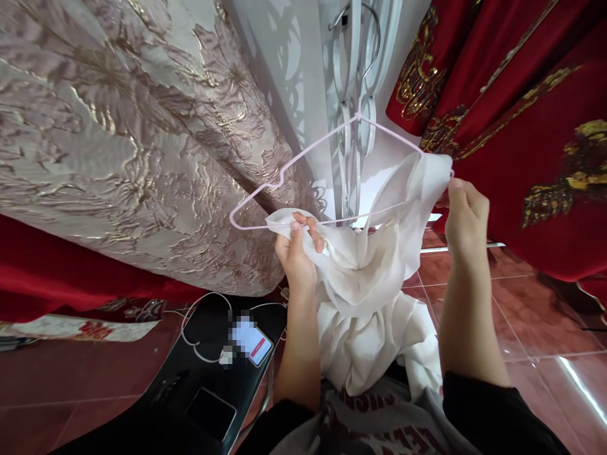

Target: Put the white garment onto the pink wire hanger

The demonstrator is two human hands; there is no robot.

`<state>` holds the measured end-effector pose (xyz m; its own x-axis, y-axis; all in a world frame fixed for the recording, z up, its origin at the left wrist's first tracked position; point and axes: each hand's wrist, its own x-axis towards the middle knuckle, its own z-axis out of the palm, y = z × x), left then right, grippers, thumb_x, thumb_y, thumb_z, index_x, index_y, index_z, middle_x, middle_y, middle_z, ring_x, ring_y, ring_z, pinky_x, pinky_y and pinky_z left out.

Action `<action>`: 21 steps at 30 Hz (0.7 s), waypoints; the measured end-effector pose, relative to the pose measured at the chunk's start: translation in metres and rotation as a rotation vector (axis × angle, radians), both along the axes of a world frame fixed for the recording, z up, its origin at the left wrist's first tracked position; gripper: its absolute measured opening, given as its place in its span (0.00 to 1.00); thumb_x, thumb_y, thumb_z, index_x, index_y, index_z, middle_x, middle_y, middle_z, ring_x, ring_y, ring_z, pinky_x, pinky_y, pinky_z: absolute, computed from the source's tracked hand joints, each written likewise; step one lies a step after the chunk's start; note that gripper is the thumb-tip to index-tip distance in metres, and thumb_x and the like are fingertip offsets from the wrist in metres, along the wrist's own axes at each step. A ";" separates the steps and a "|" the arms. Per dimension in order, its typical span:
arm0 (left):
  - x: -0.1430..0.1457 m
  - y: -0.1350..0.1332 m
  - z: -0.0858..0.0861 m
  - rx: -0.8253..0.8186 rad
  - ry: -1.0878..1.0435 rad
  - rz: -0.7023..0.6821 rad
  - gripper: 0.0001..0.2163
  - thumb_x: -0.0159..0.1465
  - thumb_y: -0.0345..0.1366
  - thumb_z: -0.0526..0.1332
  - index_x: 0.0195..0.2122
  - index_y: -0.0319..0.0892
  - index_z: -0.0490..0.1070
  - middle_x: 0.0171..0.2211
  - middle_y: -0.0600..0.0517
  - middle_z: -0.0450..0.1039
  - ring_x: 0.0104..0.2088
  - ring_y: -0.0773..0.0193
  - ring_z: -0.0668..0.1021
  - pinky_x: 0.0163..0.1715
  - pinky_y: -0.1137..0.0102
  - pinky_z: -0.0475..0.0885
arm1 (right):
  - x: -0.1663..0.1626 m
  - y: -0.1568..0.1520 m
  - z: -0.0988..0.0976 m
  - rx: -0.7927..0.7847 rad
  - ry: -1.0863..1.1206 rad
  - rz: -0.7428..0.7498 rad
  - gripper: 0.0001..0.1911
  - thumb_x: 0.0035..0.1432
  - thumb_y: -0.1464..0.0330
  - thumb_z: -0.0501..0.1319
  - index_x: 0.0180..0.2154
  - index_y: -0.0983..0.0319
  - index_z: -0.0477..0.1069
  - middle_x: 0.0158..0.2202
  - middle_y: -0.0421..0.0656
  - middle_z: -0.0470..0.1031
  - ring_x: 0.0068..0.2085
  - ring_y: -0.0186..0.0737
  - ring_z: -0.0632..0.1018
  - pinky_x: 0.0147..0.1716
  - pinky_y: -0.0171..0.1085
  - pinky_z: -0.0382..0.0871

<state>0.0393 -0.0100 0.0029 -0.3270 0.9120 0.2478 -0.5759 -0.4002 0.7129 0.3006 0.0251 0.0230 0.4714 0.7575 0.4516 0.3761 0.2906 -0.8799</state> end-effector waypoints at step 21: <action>-0.006 0.004 -0.003 -0.011 0.053 0.004 0.14 0.64 0.45 0.69 0.37 0.40 0.71 0.29 0.55 0.72 0.15 0.74 0.69 0.16 0.75 0.63 | -0.018 0.001 0.066 0.057 0.152 0.570 0.12 0.62 0.59 0.62 0.30 0.58 0.73 0.26 0.43 0.67 0.29 0.38 0.72 0.33 0.44 0.70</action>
